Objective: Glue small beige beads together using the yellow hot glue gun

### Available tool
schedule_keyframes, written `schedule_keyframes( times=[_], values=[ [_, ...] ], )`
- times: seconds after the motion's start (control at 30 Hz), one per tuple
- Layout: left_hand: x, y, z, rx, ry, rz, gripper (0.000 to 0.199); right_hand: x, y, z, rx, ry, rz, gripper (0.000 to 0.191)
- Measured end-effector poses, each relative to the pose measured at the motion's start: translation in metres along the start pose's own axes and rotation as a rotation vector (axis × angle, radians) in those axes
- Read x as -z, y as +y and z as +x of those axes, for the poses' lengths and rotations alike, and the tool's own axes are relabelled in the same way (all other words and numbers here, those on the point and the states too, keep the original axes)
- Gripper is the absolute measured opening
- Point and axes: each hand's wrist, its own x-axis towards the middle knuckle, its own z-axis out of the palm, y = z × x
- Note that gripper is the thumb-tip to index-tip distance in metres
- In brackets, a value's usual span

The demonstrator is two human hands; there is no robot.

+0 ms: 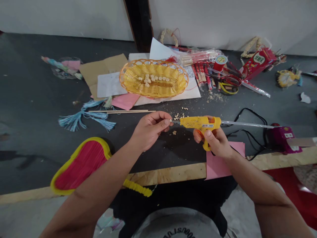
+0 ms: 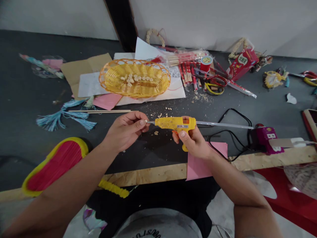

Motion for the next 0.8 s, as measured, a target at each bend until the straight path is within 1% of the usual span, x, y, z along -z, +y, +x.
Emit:
schedule_keyframes(
  times=[0.23, 0.47, 0.57, 0.67, 0.8],
  values=[
    [0.0014, -0.0010, 0.0013, -0.027, 0.000, 0.025, 0.030, -0.0009, -0.0020, 0.0003, -0.025, 0.021, -0.022, 0.030],
    [0.0022, -0.0013, 0.0019, -0.024, 0.003, 0.031, 0.029, -0.0002, -0.0016, 0.0006, -0.008, 0.023, -0.011, 0.027],
    [0.0017, -0.0005, 0.0017, -0.023, 0.000, 0.019, 0.029, -0.0008, -0.0019, 0.0014, -0.006, 0.031, -0.014, 0.029],
    [0.0008, 0.0006, 0.0012, -0.021, -0.001, 0.004, 0.030, -0.0021, -0.0044, 0.0028, -0.025, 0.056, -0.005, 0.033],
    [0.0012, 0.0021, 0.0008, -0.008, -0.003, -0.020, 0.030, -0.0018, -0.0081, 0.0028, -0.104, 0.079, 0.016, 0.035]
  ],
)
